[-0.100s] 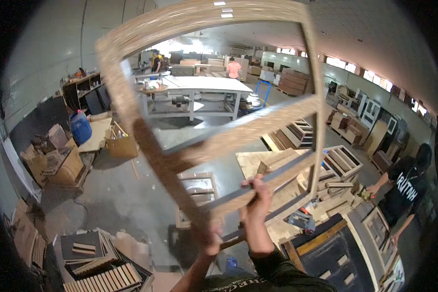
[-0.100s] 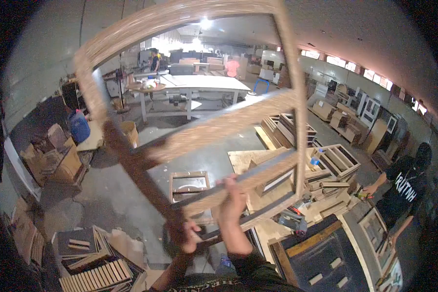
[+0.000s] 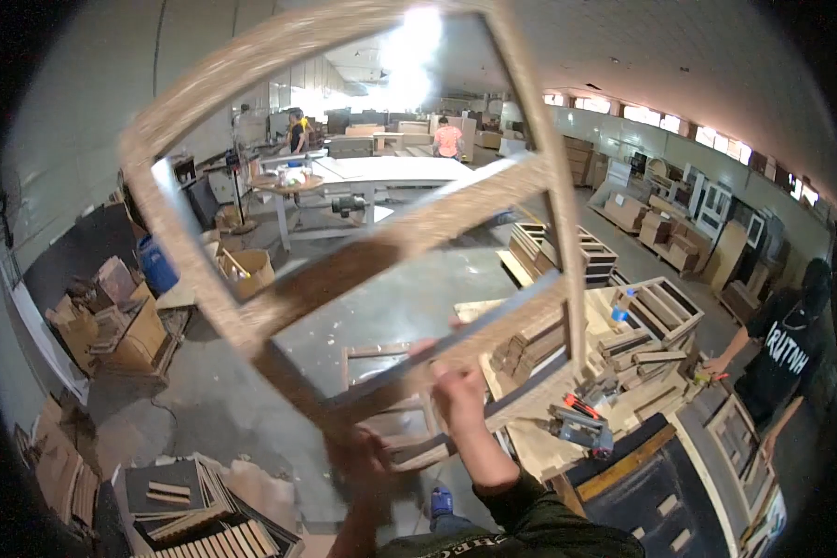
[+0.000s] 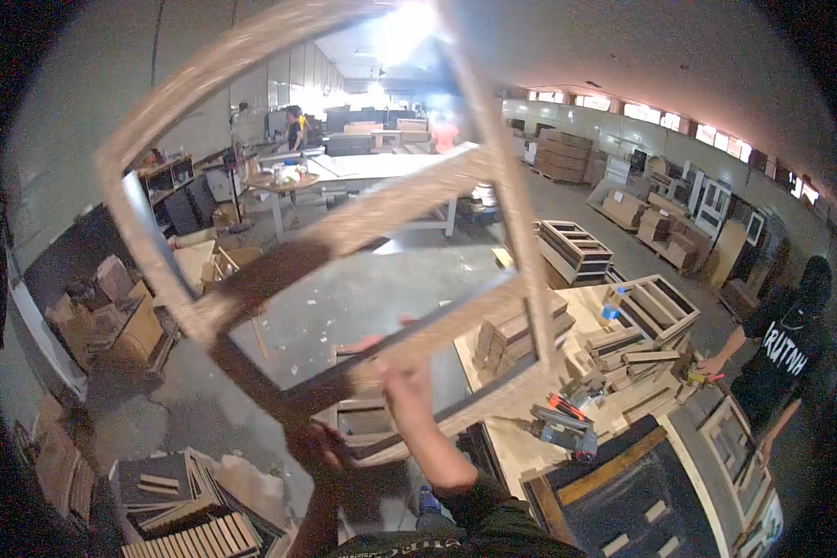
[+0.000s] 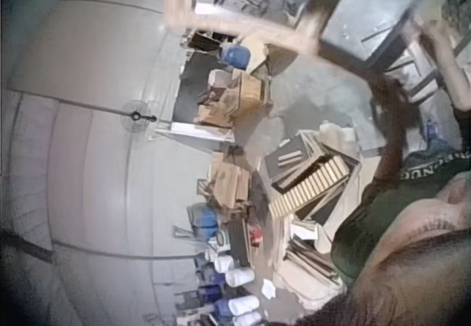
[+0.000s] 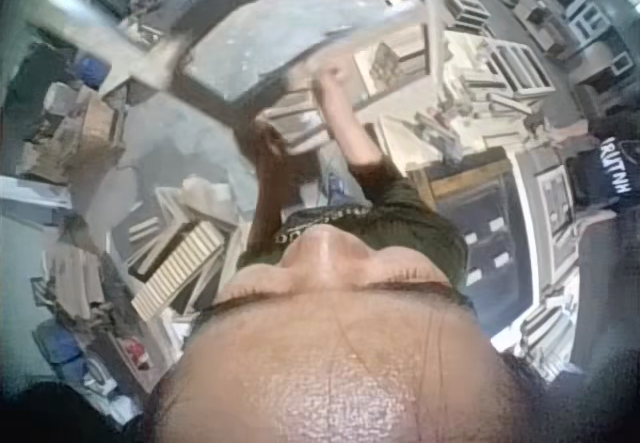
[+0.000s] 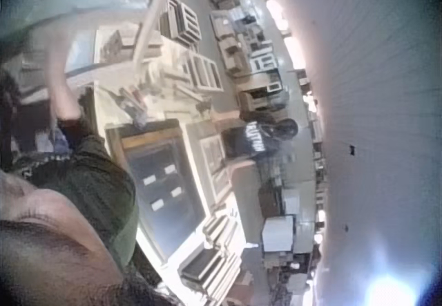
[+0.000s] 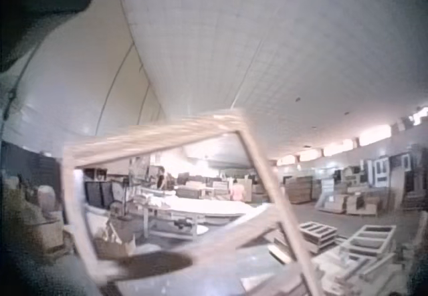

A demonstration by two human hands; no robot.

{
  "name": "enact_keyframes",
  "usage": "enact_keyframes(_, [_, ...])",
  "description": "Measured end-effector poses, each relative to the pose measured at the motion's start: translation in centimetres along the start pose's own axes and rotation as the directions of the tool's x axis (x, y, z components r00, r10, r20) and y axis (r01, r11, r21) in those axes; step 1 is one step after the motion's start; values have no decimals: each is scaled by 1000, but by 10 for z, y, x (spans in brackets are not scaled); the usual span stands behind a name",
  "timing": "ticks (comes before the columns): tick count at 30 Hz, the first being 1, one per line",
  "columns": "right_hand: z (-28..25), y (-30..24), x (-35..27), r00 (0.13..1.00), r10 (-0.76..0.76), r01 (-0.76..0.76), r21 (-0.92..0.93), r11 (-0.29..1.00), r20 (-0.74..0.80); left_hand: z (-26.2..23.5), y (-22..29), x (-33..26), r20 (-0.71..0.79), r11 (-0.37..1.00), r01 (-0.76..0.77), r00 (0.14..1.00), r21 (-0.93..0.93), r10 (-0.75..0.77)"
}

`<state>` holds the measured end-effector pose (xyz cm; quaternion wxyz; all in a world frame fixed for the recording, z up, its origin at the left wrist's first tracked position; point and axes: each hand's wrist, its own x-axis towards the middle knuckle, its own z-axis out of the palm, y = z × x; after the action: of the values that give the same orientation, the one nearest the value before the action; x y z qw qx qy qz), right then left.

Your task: Assembling wooden furniture frames by placing slats into a jig and securing them with a pneumatic staple gun.

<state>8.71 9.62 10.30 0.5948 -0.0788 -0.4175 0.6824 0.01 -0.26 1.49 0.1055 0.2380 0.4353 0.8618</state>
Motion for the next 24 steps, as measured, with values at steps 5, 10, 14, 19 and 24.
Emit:
enact_keyframes(5, [-48, -87, 98, 722, 2, 599, -625, 500, 692, -2, -24, 98, -146, 983, -104, 986, -154, 82])
enact_keyframes(10, [-70, -106, 206, 642, -566, 707, -686, 174, 518, 12, -26, 143, -197, 943, -331, 927, -24, 320])
enact_keyframes(14, [-110, -33, 276, 884, 233, 176, -750, 637, 406, 14, -19, 158, -240, 983, -68, 965, 171, 109])
enact_keyframes(19, [-165, 82, 292, 860, 230, -188, -136, 973, 455, -47, -72, 187, -99, 592, -332, 811, 734, 577])
enact_keyframes(24, [-196, 134, 284, 844, 427, -363, -241, 900, 324, 7, -49, 190, -308, 846, 31, 938, 532, 159])
